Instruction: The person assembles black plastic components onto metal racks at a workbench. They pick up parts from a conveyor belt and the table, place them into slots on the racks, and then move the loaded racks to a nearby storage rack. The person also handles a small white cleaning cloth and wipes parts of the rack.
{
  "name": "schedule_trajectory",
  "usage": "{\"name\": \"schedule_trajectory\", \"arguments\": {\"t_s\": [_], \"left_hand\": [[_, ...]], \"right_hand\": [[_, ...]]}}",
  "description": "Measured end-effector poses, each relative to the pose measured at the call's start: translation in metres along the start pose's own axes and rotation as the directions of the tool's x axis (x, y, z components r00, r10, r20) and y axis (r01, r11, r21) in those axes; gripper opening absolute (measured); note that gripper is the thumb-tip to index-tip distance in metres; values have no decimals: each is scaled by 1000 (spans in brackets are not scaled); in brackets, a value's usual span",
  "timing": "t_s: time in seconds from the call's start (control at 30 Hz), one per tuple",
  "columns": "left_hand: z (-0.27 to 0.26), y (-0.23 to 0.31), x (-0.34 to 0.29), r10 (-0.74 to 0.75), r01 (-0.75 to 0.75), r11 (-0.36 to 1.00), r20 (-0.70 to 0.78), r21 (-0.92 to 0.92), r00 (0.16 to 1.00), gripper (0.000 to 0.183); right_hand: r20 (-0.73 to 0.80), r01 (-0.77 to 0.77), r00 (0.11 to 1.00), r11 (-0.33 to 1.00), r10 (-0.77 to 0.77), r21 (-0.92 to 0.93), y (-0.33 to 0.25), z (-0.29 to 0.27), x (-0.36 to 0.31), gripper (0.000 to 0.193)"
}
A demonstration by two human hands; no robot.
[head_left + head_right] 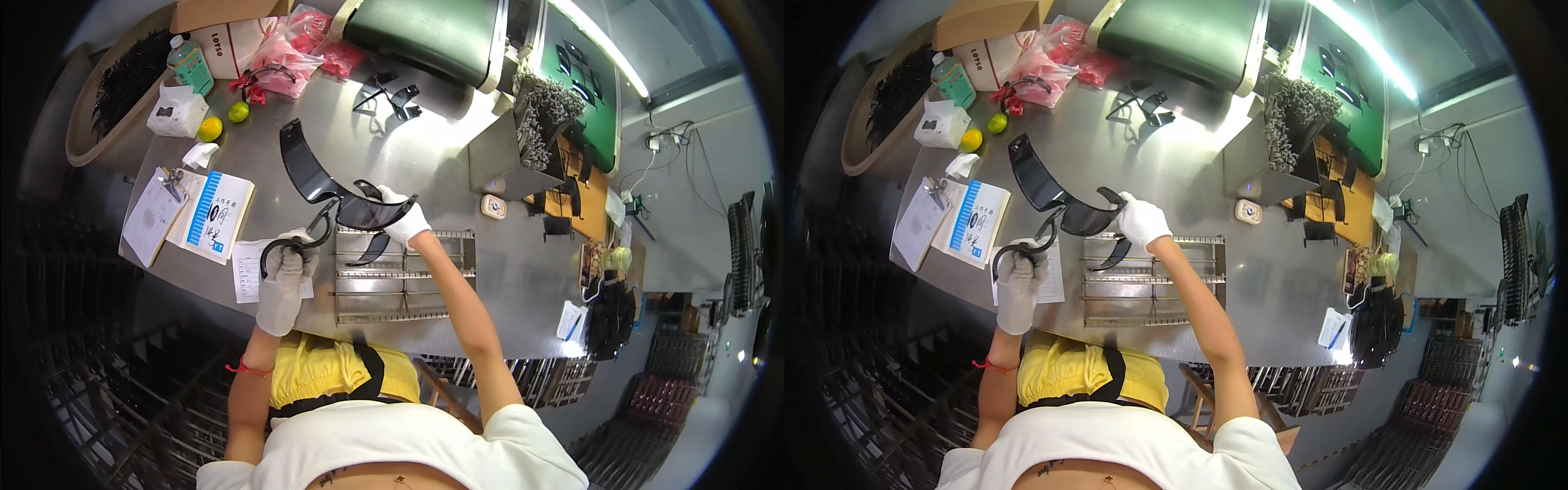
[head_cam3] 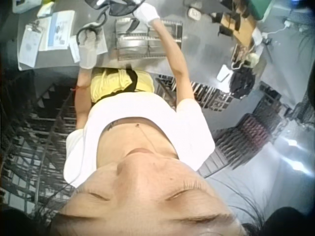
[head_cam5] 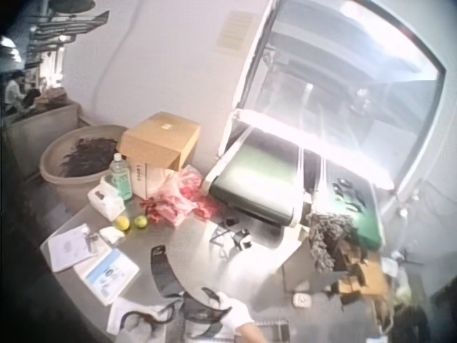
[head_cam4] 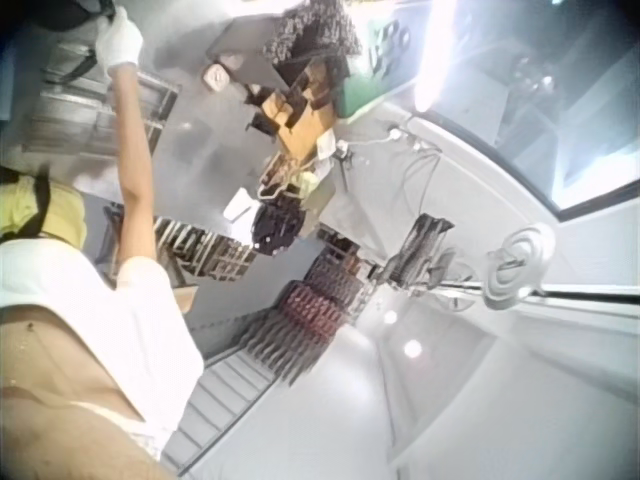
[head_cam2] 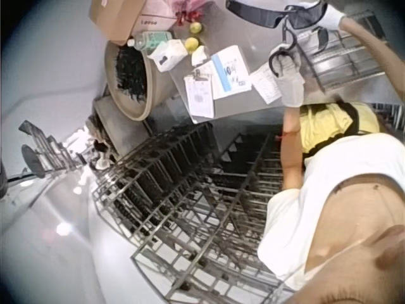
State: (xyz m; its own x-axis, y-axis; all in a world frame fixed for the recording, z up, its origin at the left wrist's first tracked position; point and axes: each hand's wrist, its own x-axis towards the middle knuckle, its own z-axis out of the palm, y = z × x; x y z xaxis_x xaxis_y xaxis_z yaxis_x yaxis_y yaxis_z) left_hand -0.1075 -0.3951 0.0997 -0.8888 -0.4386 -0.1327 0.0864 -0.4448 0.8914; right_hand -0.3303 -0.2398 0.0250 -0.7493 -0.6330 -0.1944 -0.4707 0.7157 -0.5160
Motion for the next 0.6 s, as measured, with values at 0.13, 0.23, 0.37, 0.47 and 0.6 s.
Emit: {"name": "schedule_trajectory", "arguments": {"t_s": [0.13,0.23,0.37,0.47,0.6], "left_hand": [[19,4,1,-44,45,999,16,-9,999,38],[18,5,2,-42,41,999,43,29,998,40],[28,6,3,-29,29,1000,-3,1,1000,37],[36,14,0,-14,14,1000,-20,16,1000,37],[23,16,0,5,6,998,161,-68,987,39]], "right_hand": [[139,34,990,999,-32,-13,-11,-16,4,34],[96,82,991,993,-90,90,7,-4,7,30],[41,182,982,980,-186,75,20,13,14,27],[73,127,989,992,-128,17,4,5,11,25],[104,-19,994,997,27,-81,-19,1,11,39]]}}
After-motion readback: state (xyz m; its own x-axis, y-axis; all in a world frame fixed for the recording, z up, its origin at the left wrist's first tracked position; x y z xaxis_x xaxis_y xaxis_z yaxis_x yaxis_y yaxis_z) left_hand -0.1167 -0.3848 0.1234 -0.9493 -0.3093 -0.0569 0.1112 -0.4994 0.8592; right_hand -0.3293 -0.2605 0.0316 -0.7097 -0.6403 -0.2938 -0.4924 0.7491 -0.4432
